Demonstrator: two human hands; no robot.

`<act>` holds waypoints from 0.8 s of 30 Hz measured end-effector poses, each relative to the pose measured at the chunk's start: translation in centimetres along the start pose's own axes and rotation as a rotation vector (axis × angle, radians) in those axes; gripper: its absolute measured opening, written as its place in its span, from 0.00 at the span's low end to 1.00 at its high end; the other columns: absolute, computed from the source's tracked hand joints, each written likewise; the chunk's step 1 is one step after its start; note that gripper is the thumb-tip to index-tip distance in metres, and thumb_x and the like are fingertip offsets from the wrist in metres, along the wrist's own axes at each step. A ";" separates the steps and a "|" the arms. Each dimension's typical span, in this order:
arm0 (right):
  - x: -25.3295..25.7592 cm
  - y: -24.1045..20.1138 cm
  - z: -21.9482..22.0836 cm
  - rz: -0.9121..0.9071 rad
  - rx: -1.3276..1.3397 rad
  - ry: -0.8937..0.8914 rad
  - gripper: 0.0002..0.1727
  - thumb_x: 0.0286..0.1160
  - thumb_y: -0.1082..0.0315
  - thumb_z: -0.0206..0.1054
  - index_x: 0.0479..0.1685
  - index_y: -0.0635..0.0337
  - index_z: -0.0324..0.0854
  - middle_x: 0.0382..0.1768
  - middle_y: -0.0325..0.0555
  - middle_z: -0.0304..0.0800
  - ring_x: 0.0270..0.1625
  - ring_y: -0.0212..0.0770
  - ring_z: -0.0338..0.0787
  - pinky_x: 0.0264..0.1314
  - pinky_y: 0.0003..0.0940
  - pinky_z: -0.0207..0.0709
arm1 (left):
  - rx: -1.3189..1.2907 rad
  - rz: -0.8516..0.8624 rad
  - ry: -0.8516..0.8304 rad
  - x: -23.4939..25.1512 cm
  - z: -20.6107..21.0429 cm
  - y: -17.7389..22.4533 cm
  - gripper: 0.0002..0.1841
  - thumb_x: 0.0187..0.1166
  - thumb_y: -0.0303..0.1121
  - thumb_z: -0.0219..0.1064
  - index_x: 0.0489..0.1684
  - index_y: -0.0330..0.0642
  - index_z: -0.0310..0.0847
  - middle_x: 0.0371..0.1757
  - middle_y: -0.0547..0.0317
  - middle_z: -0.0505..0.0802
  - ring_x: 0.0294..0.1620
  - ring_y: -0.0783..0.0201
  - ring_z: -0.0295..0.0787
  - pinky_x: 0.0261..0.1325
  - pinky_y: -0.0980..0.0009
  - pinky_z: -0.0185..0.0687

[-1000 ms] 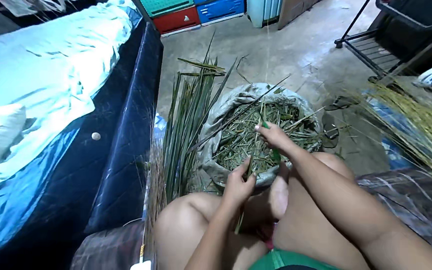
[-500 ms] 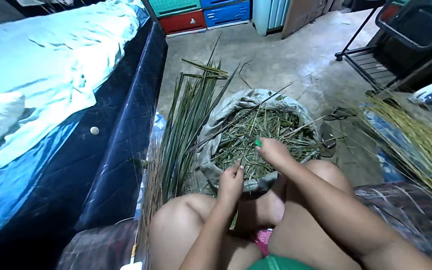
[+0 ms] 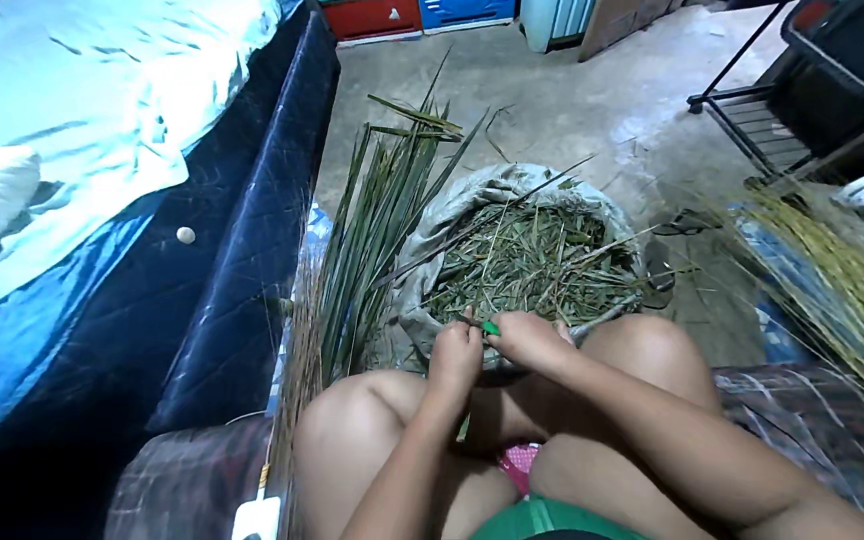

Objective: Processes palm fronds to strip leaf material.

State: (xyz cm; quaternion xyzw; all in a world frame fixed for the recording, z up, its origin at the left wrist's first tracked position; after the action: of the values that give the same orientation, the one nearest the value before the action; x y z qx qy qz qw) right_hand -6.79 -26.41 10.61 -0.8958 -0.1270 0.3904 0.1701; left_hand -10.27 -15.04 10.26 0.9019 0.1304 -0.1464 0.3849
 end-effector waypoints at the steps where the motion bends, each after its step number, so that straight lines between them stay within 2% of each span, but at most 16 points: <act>1: 0.4 0.3 -0.5 0.034 -0.036 0.052 0.20 0.90 0.58 0.57 0.63 0.65 0.82 0.60 0.65 0.89 0.67 0.65 0.87 0.65 0.66 0.77 | 0.016 0.008 0.007 0.0 0.1 0.2 0.21 0.92 0.33 0.48 0.60 0.27 0.86 0.58 0.35 0.91 0.64 0.45 0.88 0.72 0.49 0.76; 3: 1.7 1.7 -2.0 0.123 -0.054 0.165 0.21 0.90 0.59 0.57 0.67 0.67 0.80 0.64 0.67 0.88 0.70 0.67 0.86 0.67 0.68 0.77 | 0.030 0.005 -0.021 -0.1 0.1 0.6 0.24 0.95 0.36 0.46 0.79 0.33 0.77 0.67 0.36 0.89 0.73 0.46 0.85 0.80 0.51 0.72; 5: 2.9 3.4 -3.9 0.204 -0.021 0.234 0.22 0.90 0.59 0.56 0.70 0.66 0.80 0.67 0.65 0.87 0.72 0.65 0.86 0.68 0.67 0.77 | 0.015 0.014 -0.012 -0.3 0.1 0.9 0.24 0.95 0.37 0.46 0.84 0.36 0.72 0.69 0.37 0.89 0.74 0.47 0.84 0.81 0.51 0.71; 7: 2.9 3.8 -4.7 0.189 0.065 0.213 0.22 0.91 0.57 0.55 0.68 0.65 0.81 0.65 0.64 0.87 0.71 0.63 0.86 0.69 0.65 0.76 | -0.002 0.023 0.002 -0.4 0.0 0.9 0.24 0.95 0.37 0.47 0.84 0.36 0.72 0.68 0.38 0.89 0.72 0.47 0.85 0.80 0.51 0.72; 9: 1.9 2.4 -3.3 0.067 0.150 0.120 0.20 0.91 0.58 0.54 0.58 0.66 0.82 0.54 0.64 0.88 0.59 0.61 0.88 0.60 0.63 0.77 | -0.017 0.015 0.006 -0.3 -0.2 0.7 0.24 0.95 0.36 0.47 0.81 0.34 0.75 0.66 0.37 0.90 0.70 0.47 0.86 0.78 0.51 0.73; 10: 1.2 1.5 -2.1 0.000 0.180 0.048 0.20 0.91 0.59 0.53 0.55 0.67 0.83 0.49 0.63 0.87 0.54 0.59 0.88 0.57 0.61 0.77 | -0.024 0.008 0.014 -0.3 -0.3 0.5 0.23 0.94 0.35 0.47 0.75 0.31 0.80 0.63 0.37 0.91 0.67 0.46 0.88 0.75 0.50 0.76; 11: 0.7 0.7 -0.8 -0.052 0.186 -0.011 0.19 0.92 0.59 0.53 0.51 0.67 0.83 0.45 0.61 0.86 0.50 0.57 0.86 0.54 0.59 0.75 | -0.024 0.005 0.031 -0.2 -0.4 0.4 0.21 0.93 0.34 0.48 0.63 0.28 0.85 0.55 0.37 0.92 0.60 0.46 0.89 0.68 0.49 0.78; 12: 0.4 0.2 0.1 -0.072 0.168 -0.045 0.20 0.92 0.58 0.53 0.51 0.66 0.83 0.44 0.61 0.85 0.50 0.57 0.86 0.53 0.59 0.75 | -0.023 -0.008 0.025 -0.2 -0.5 0.4 0.21 0.92 0.33 0.48 0.62 0.28 0.86 0.54 0.37 0.92 0.58 0.47 0.90 0.67 0.50 0.79; 14: 0.6 0.3 0.4 -0.031 0.068 -0.001 0.20 0.91 0.58 0.55 0.57 0.66 0.84 0.53 0.64 0.89 0.59 0.62 0.89 0.60 0.64 0.77 | -0.008 -0.008 0.023 -0.3 -0.3 0.2 0.20 0.92 0.32 0.48 0.55 0.27 0.86 0.50 0.38 0.91 0.54 0.47 0.89 0.63 0.50 0.79; 15: 1.1 0.8 -0.1 0.015 0.020 0.047 0.20 0.90 0.58 0.56 0.61 0.66 0.83 0.58 0.65 0.89 0.65 0.64 0.88 0.63 0.66 0.77 | 0.002 -0.002 0.011 -0.3 -0.1 0.3 0.21 0.94 0.34 0.48 0.61 0.27 0.85 0.54 0.37 0.91 0.58 0.47 0.89 0.67 0.49 0.79; 16: 1.6 1.4 -0.9 0.065 -0.008 0.102 0.20 0.90 0.58 0.57 0.64 0.66 0.82 0.62 0.66 0.89 0.68 0.65 0.87 0.65 0.67 0.77 | 0.008 -0.003 -0.014 -0.4 0.0 0.5 0.23 0.95 0.36 0.47 0.75 0.31 0.80 0.62 0.36 0.91 0.66 0.46 0.88 0.74 0.49 0.76; 17: 2.3 2.1 -1.8 0.114 -0.019 0.161 0.20 0.89 0.59 0.57 0.66 0.66 0.81 0.63 0.66 0.88 0.69 0.66 0.87 0.66 0.68 0.77 | 0.011 0.004 -0.022 -0.5 0.1 0.7 0.24 0.95 0.37 0.46 0.81 0.34 0.75 0.66 0.37 0.90 0.69 0.47 0.87 0.77 0.50 0.74; 19: 3.2 3.6 -3.7 0.199 -0.004 0.242 0.22 0.90 0.59 0.56 0.70 0.65 0.80 0.66 0.65 0.87 0.71 0.65 0.86 0.68 0.67 0.77 | 0.005 0.029 -0.011 -0.8 0.2 1.2 0.24 0.95 0.37 0.46 0.83 0.37 0.73 0.67 0.38 0.90 0.71 0.47 0.86 0.78 0.50 0.73; 21: 3.4 4.2 -4.6 0.207 0.047 0.255 0.22 0.91 0.58 0.55 0.69 0.66 0.80 0.67 0.64 0.87 0.72 0.63 0.86 0.69 0.65 0.76 | -0.011 0.040 0.004 -1.0 0.0 1.4 0.24 0.95 0.37 0.47 0.83 0.37 0.74 0.67 0.38 0.90 0.71 0.47 0.86 0.79 0.50 0.73; 24: 2.1 2.2 -2.4 0.043 0.144 0.108 0.21 0.91 0.57 0.54 0.58 0.67 0.83 0.55 0.65 0.88 0.61 0.63 0.88 0.62 0.65 0.77 | -0.043 0.001 0.002 -0.5 -0.3 0.6 0.23 0.95 0.37 0.48 0.78 0.35 0.79 0.62 0.39 0.92 0.64 0.48 0.89 0.73 0.49 0.76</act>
State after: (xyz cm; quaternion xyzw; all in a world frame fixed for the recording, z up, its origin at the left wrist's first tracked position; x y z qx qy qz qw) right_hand -3.42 -28.20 9.92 -0.9035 -0.0700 0.3534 0.2321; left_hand -10.52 -15.31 11.04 0.8937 0.1333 -0.1425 0.4039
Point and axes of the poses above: each hand's wrist, its own x-axis towards the middle knuckle, its own z-axis out of the palm, y = z × x, the point moved 6 cm from there along x, towards the middle knuckle
